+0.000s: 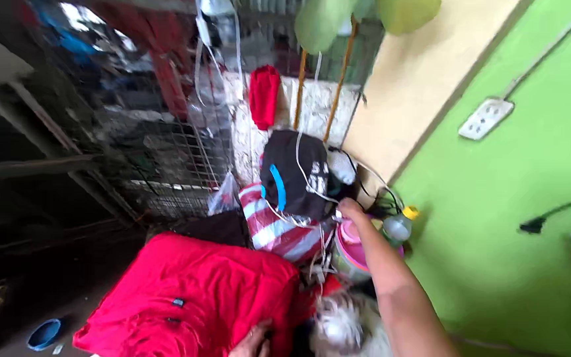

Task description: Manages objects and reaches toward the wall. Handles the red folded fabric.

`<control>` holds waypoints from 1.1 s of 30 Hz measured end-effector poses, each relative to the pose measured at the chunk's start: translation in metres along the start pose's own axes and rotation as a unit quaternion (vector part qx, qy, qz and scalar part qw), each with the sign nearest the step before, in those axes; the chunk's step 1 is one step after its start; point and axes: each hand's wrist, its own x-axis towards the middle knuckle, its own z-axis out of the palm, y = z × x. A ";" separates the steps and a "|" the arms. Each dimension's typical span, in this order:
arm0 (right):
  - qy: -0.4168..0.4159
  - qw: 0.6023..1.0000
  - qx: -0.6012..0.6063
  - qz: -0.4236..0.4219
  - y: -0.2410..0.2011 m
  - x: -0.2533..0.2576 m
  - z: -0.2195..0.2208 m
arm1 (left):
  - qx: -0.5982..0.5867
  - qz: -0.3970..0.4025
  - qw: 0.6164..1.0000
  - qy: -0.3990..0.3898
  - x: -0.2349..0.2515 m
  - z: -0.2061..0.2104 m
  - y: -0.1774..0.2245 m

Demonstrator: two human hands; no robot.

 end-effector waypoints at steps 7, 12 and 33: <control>0.017 0.998 -0.015 -0.064 0.017 0.008 0.015 | -0.081 0.206 0.952 0.213 0.057 0.061 -0.079; 0.015 0.997 -0.036 -0.059 0.009 0.005 0.017 | -0.086 0.224 0.943 0.229 0.058 0.064 -0.080; 0.054 0.994 -0.084 -0.052 0.010 0.012 0.016 | -0.023 0.197 0.932 0.303 0.061 0.078 -0.068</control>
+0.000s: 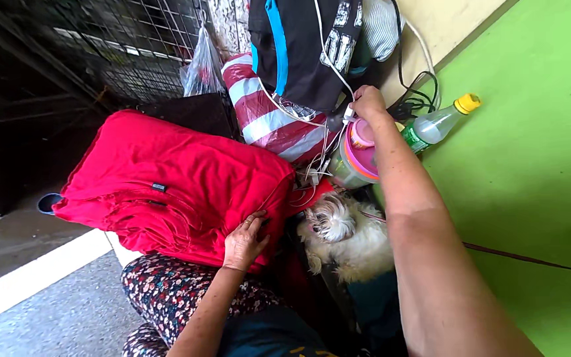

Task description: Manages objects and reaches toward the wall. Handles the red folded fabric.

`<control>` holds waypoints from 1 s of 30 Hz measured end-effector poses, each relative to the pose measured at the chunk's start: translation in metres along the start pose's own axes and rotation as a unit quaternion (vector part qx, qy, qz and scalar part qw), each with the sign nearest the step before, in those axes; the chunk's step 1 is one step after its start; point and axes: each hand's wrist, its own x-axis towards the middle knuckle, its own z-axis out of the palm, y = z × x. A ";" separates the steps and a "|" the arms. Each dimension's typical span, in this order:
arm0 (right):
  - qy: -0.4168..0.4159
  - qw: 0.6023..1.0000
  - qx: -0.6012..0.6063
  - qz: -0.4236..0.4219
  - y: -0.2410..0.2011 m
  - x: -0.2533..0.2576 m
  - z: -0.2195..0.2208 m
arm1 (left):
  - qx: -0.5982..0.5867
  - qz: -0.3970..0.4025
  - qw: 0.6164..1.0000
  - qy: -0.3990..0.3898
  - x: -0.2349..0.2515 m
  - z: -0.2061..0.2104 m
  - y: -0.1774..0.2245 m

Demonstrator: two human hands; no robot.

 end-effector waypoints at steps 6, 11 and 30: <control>0.022 0.997 -0.076 0.023 -0.007 -0.009 0.006 | -0.001 0.013 1.000 0.011 -0.001 0.002 -0.004; 0.049 0.983 -0.161 0.079 -0.027 -0.011 0.006 | -0.003 0.023 0.999 0.022 -0.002 0.002 -0.005; 0.153 0.982 -0.010 -0.110 -0.025 -0.135 0.009 | 0.001 0.034 0.999 0.028 -0.003 0.004 -0.009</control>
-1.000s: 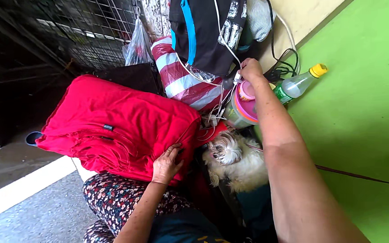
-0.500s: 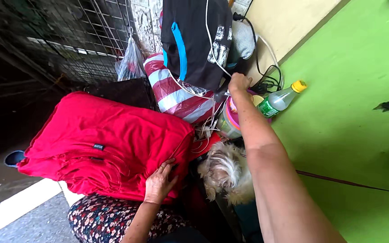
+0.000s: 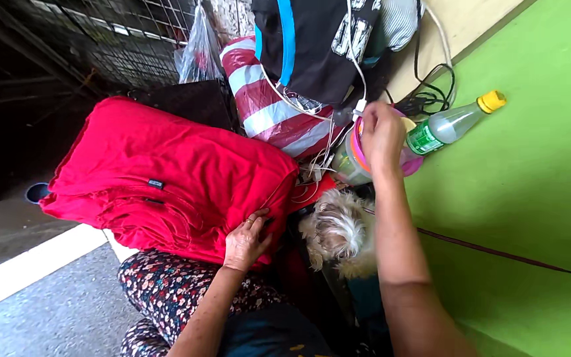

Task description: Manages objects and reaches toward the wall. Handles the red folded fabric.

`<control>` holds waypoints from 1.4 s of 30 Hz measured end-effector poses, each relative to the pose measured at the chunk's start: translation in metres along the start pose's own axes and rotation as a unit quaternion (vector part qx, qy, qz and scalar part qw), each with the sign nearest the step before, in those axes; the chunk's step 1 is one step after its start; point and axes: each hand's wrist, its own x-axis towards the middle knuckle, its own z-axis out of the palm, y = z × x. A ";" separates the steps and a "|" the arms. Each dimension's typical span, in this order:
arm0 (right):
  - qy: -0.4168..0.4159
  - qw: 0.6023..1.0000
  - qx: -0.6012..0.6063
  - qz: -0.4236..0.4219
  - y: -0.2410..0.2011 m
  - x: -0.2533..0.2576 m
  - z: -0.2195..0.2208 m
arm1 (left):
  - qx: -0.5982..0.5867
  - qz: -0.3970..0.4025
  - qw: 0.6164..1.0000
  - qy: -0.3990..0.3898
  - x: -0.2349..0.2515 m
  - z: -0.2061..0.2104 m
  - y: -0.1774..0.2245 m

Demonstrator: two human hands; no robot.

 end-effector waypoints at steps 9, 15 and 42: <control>-0.247 0.894 0.255 0.273 0.059 -0.109 0.174 | -0.006 -0.021 1.000 0.004 -0.007 -0.003 0.000; -0.234 0.900 0.191 0.313 0.068 -0.115 0.200 | -0.012 -0.010 0.999 0.042 -0.015 -0.007 -0.012; -0.228 0.881 0.318 0.267 0.074 -0.098 0.138 | -0.006 0.019 0.997 0.069 -0.015 -0.005 -0.015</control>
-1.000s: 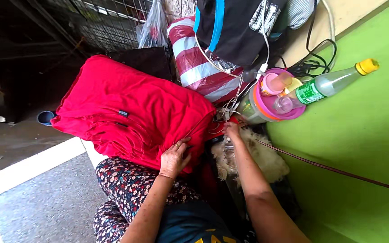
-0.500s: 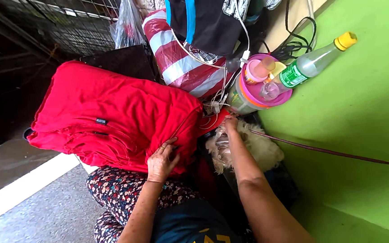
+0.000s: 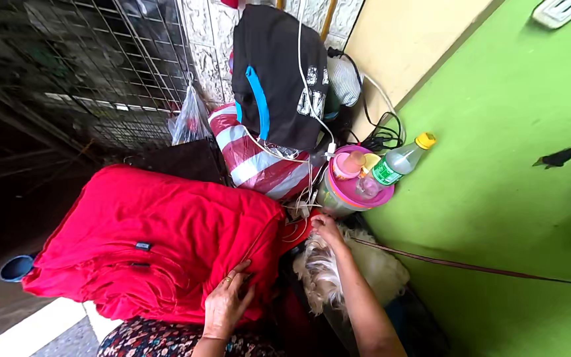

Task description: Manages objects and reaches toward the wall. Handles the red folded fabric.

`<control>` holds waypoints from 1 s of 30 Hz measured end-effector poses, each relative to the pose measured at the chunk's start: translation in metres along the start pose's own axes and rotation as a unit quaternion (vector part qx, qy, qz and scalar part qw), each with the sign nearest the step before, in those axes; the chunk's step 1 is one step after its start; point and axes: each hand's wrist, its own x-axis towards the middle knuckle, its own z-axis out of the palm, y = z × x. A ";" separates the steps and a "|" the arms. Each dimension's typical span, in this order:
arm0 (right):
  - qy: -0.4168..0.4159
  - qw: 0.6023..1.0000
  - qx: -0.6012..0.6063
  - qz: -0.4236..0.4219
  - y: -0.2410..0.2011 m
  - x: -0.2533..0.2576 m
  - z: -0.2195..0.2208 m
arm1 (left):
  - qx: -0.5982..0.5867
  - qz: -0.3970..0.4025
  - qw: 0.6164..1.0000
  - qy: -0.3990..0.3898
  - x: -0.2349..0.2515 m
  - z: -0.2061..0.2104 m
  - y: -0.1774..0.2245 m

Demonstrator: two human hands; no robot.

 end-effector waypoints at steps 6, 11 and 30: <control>-0.033 0.994 -0.071 -0.074 -0.054 -0.033 -0.049 | 0.001 0.013 1.000 0.007 0.001 0.001 0.000; -0.004 0.991 -0.064 -0.115 -0.065 -0.045 -0.061 | 0.000 0.007 1.000 0.005 0.001 0.001 0.001; 0.280 0.912 -0.116 -0.276 -0.255 0.014 -0.172 | -0.058 -0.034 0.995 -0.069 0.012 -0.015 0.008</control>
